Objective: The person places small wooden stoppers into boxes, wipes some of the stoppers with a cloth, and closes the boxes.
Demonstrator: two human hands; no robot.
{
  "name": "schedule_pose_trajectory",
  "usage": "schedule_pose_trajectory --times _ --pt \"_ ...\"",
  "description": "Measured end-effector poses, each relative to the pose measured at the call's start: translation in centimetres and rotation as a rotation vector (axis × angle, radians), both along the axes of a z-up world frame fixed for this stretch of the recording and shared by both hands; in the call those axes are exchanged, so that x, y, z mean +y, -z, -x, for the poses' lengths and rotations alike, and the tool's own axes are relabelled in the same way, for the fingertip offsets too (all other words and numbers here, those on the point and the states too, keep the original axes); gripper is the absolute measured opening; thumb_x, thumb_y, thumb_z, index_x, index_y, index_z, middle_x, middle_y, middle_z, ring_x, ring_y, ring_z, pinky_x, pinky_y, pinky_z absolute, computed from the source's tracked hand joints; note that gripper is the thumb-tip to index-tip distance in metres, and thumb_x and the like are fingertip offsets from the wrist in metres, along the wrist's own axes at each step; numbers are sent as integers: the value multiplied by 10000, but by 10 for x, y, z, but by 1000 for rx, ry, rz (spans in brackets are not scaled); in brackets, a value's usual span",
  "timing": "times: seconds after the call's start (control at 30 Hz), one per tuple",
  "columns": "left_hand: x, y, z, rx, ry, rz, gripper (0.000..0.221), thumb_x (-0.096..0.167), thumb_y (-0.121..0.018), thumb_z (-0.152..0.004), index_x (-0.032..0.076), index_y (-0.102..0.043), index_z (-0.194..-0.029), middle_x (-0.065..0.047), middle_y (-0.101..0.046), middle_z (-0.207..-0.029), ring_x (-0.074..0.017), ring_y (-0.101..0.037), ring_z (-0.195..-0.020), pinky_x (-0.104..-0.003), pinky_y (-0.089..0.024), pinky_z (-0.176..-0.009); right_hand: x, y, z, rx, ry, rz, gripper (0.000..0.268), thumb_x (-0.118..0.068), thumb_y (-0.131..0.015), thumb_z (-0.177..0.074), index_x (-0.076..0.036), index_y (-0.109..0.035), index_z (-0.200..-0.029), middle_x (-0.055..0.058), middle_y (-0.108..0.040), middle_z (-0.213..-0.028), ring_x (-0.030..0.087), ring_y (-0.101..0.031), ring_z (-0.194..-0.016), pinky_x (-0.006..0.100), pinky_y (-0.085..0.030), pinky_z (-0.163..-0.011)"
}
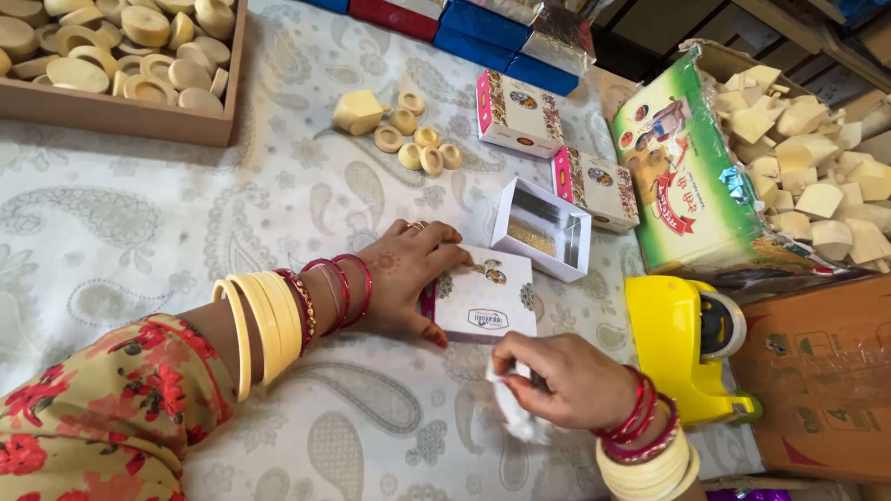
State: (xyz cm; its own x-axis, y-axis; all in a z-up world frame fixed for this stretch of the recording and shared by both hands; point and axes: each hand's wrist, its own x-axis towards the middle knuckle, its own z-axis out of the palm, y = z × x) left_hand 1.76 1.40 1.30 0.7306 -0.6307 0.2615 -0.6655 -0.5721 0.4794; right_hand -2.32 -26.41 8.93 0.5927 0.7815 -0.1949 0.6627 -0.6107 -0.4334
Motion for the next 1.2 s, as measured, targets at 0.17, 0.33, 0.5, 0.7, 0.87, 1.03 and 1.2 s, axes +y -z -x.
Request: schedule_pose_trajectory --times 0.17,0.33,0.5,0.7,0.87,1.03,1.2 --pt "-4 6 -1 114 87 98 1390 572 -977 -423 124 -267 -1531 -174 -475 -1437 -361 -433 -1381 -529 -253 -1110 29 35 -9 -493 -63 -322 295 -261 -628 -998 -89 -579 -1233 125 -670 -1140 323 -671 -1026 419 -534 -882" --pt "-2 31 -16 189 163 221 1565 579 -988 -446 77 -39 -1585 -183 -500 -1486 -367 -436 -1412 -547 -205 -1137 49 41 -17 -558 -167 -255 676 -449 -613 -950 -20 -516 -1463 179 -529 -1469 389 -490 -1379 510 -390 -1127" --pt "-5 30 -20 353 71 252 1582 629 -949 -468 79 -4 -1611 -174 -552 -1448 -349 -511 -1382 -529 -223 -1167 62 39 -15 -503 -92 -192 527 -356 -698 -881 -79 -620 -1322 122 -578 -1368 348 -519 -1297 507 -392 -1075" --pt "-15 -2 10 174 7 40 1335 480 -947 -534 114 -187 -1569 -113 -609 -1284 -281 -598 -1239 -512 -284 -1105 54 55 -13 -490 -292 -264 187 -122 -715 -885 -72 -698 -1065 82 -664 -1146 322 -558 -1199 446 -463 -1037" --pt "-17 1 18 155 59 86 1266 397 -937 -551 98 -221 -1551 -128 -585 -1268 -284 -588 -1208 -504 -287 -1087 38 63 -11 -471 -317 -451 149 -100 -719 -867 -44 -717 -1004 81 -681 -1007 292 -595 -1023 426 -488 -903" --pt "-12 2 12 170 28 98 1249 455 -925 -636 99 -205 -1592 -135 -573 -1307 -308 -547 -1280 -521 -282 -1118 8 73 -14 -396 -54 -747 129 -113 -653 -873 -86 -742 -963 -10 -683 -859 190 -617 -828 362 -511 -807" --pt "-26 1 29 -16 -31 228 1408 617 -975 -426 57 -255 -1499 -205 -445 -1405 -398 -430 -1333 -573 -257 -1059 8 61 -43 -682 169 -388 183 -101 -662 -943 -13 -693 -1100 125 -704 -1079 329 -627 -1051 435 -492 -952"
